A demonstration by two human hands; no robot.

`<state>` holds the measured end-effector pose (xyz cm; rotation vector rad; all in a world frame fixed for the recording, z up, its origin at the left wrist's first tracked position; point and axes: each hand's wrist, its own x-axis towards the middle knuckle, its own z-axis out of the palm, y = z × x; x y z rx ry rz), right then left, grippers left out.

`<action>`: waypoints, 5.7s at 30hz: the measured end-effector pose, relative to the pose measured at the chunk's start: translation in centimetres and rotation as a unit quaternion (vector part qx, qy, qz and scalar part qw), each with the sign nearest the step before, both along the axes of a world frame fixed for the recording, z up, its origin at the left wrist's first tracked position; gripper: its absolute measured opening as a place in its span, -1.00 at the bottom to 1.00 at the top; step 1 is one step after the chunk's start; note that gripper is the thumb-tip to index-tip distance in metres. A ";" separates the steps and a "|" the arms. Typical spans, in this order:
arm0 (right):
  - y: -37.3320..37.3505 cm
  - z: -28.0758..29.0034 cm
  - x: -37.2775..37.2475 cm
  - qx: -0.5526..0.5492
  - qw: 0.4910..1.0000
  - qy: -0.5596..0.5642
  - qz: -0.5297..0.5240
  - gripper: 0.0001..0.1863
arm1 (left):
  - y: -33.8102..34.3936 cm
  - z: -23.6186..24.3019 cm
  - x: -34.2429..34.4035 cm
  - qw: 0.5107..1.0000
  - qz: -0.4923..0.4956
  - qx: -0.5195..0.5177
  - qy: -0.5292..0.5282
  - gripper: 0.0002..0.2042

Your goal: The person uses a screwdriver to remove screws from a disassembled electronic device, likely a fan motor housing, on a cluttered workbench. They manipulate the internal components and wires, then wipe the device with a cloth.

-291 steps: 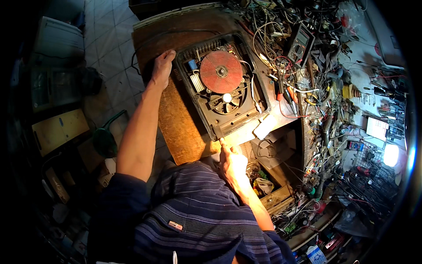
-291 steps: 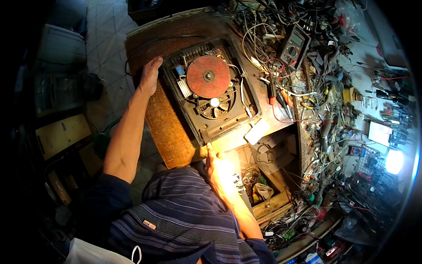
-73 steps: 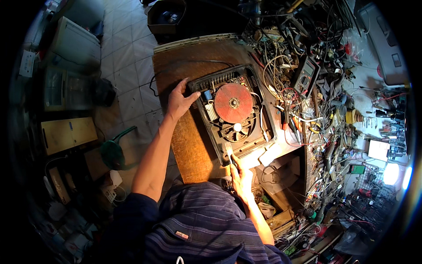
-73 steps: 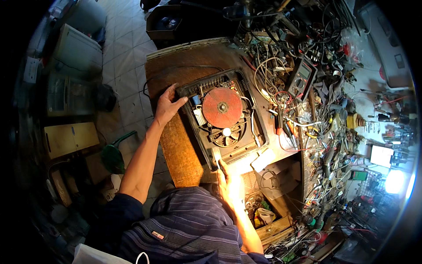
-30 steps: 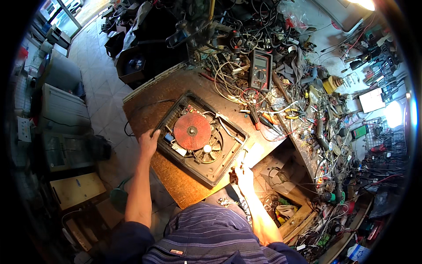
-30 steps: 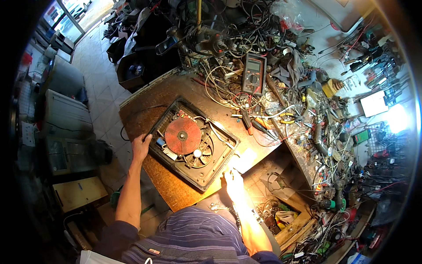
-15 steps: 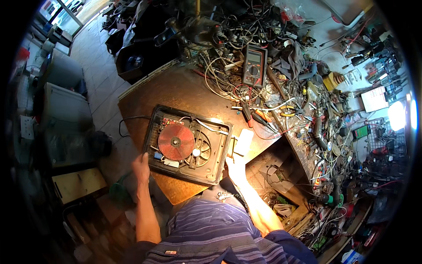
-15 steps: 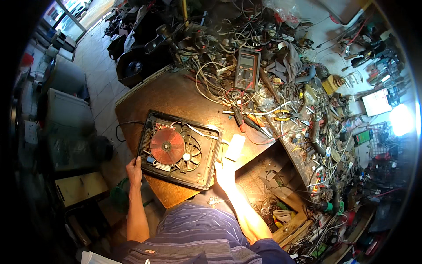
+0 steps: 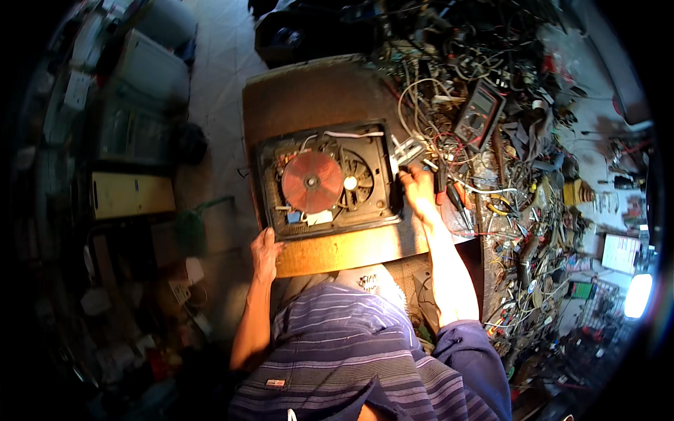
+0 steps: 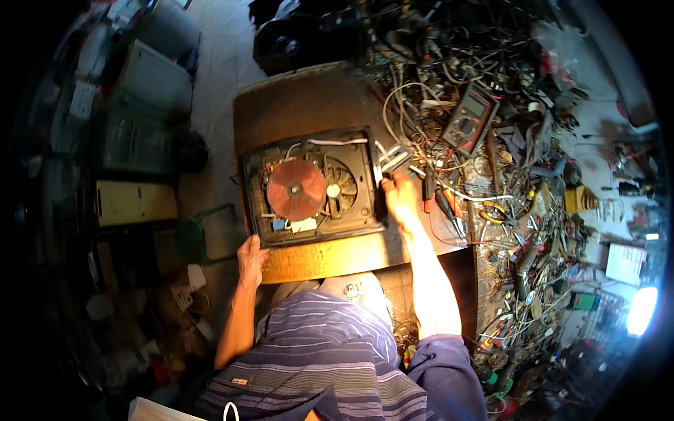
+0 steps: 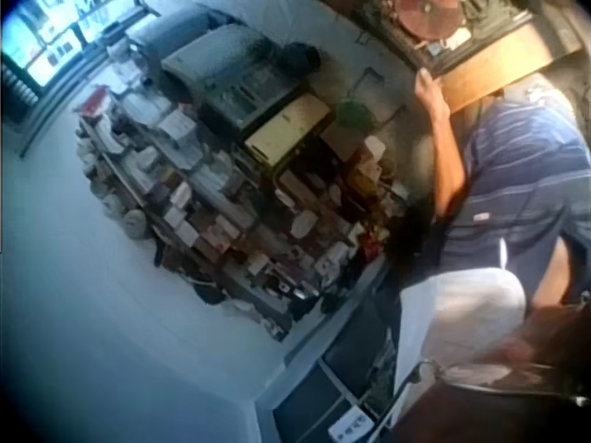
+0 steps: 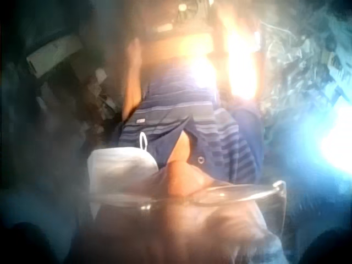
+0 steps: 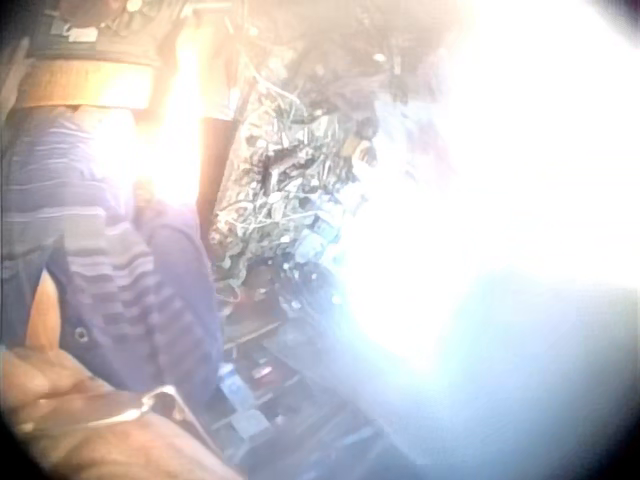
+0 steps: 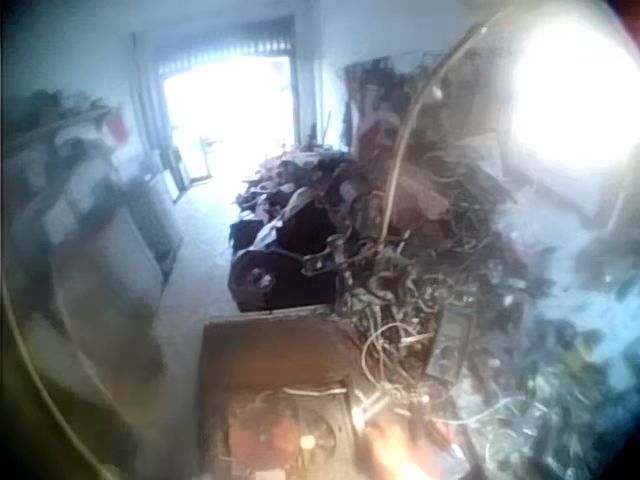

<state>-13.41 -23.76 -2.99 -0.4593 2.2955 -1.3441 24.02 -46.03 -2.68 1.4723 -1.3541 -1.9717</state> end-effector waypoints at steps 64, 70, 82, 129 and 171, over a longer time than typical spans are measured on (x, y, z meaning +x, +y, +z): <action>-11.4 12.6 30.7 0.373 0.862 0.084 0.333 -0.27 | -16.5 -0.3 -7.6 0.909 -0.404 -0.082 -0.067 -0.54; -13.2 12.1 30.4 0.366 0.871 0.084 0.317 -0.22 | -15.8 -1.0 -7.4 0.928 -0.364 -0.076 -0.012 -0.61; -13.3 13.3 31.5 0.404 0.864 0.041 0.299 -0.15 | -16.0 -0.5 -7.2 0.922 -0.383 -0.065 -0.007 -0.58; -12.0 12.2 28.5 0.397 0.806 0.119 0.422 -0.29 | -14.6 -0.5 -6.4 0.950 -0.304 -0.066 0.026 -0.61; -12.6 11.9 33.9 0.252 0.949 0.003 0.188 -0.55 | -15.5 -1.9 -6.1 0.941 -0.334 -0.035 0.032 -0.47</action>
